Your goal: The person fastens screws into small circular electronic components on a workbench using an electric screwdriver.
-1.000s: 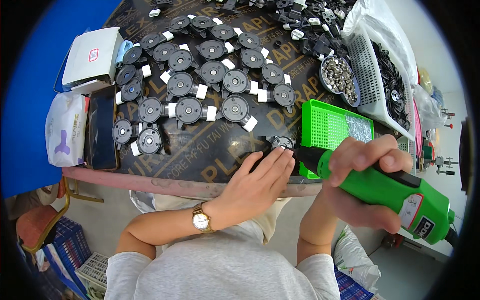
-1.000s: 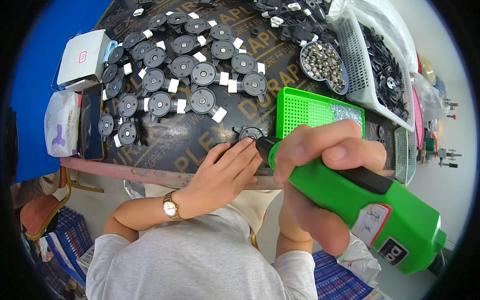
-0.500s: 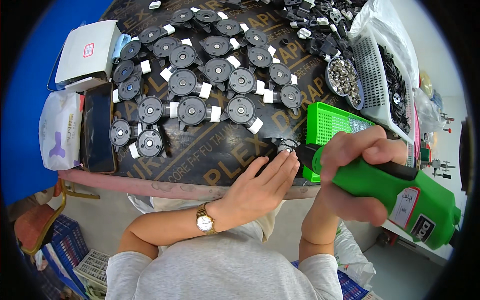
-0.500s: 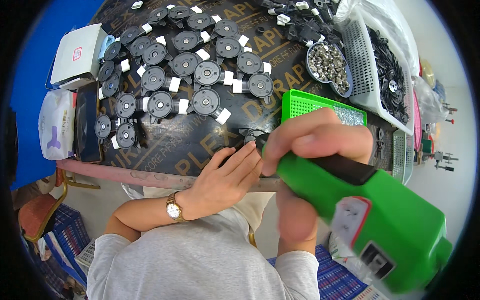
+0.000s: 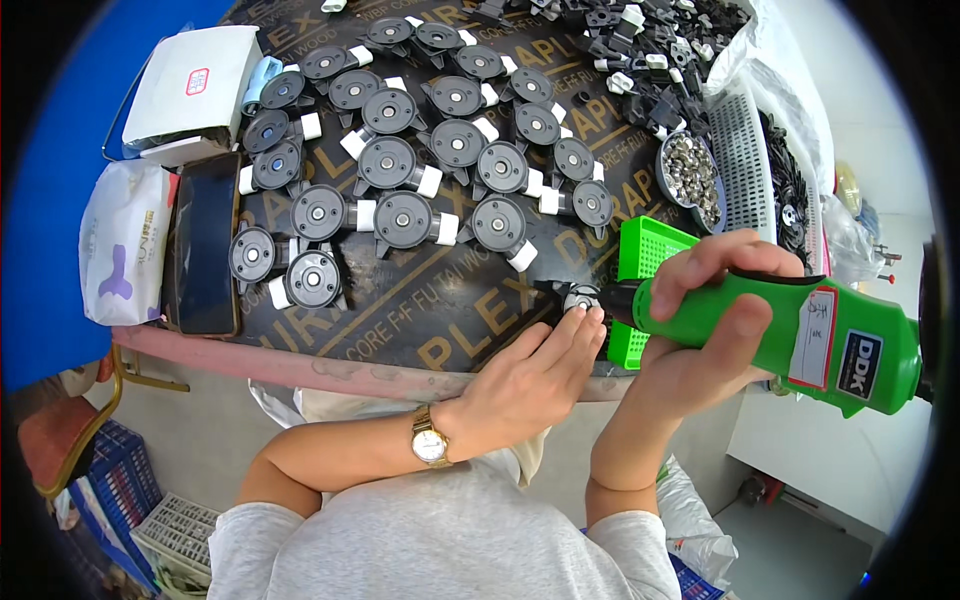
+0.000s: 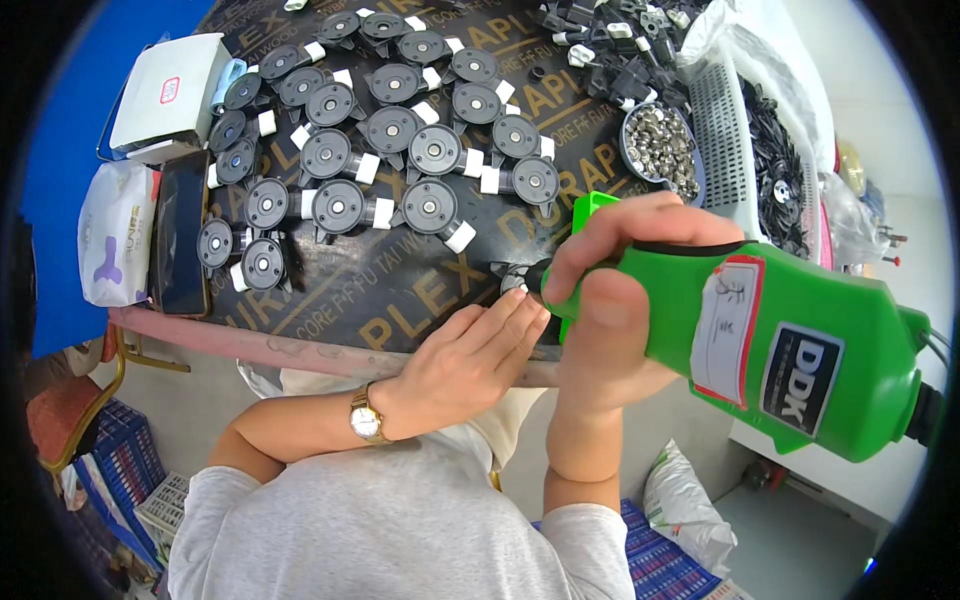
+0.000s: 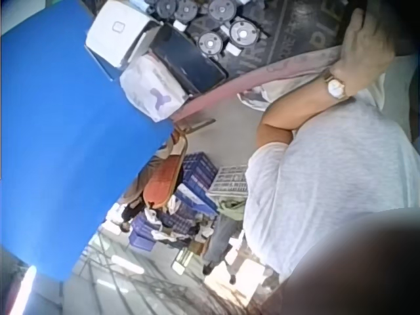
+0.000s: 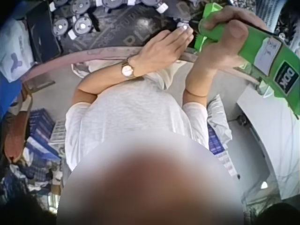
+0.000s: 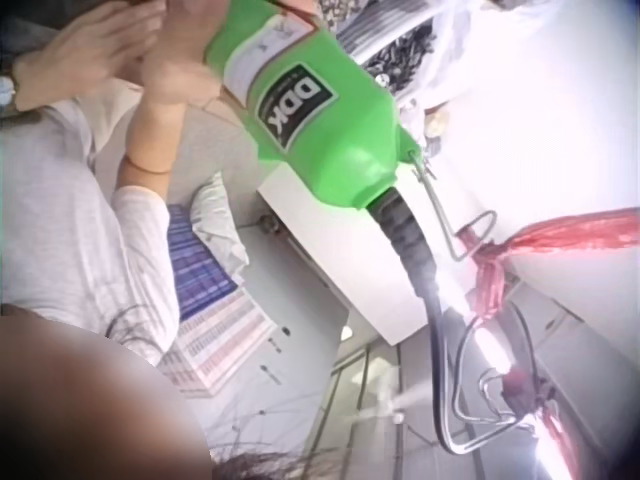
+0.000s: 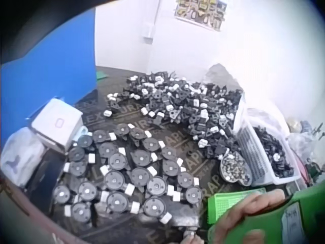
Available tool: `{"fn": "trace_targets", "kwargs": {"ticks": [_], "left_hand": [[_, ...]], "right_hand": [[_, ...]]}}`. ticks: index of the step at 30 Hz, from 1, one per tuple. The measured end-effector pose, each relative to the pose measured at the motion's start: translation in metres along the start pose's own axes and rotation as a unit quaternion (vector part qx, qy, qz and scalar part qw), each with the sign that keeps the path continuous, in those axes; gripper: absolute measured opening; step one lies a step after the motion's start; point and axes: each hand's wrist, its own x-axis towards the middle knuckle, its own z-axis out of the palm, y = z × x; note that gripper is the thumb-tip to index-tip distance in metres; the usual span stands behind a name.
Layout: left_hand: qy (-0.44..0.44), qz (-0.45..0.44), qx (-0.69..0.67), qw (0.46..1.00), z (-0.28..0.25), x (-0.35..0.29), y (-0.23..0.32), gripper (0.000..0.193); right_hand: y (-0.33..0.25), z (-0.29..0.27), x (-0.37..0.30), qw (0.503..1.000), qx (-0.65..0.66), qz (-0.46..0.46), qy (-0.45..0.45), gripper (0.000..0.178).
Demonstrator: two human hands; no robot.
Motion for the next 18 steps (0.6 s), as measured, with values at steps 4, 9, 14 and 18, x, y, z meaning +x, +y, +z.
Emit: {"fn": "trace_targets", "kwargs": {"ticks": [4,9,14,18], "left_hand": [[-0.003,0.006,0.013,1.0,0.002,0.003,0.001,0.044],[-0.006,-0.01,-0.005,1.0,-0.007,0.01,0.0,0.037],[-0.078,-0.014,-0.111,0.991,-0.026,0.026,-0.013,0.039],[-0.05,0.0,-0.079,0.996,-0.024,0.037,-0.021,0.045]], "right_hand": [[0.0,-0.011,0.0,1.0,-0.006,-0.022,-0.022,0.057],[-0.009,-0.069,0.004,0.992,0.084,-0.097,0.001,0.066],[0.003,-0.109,-0.011,0.999,-0.003,-0.028,0.038,0.056],[0.013,-0.122,-0.011,0.996,-0.016,-0.049,0.071,0.056]]}}
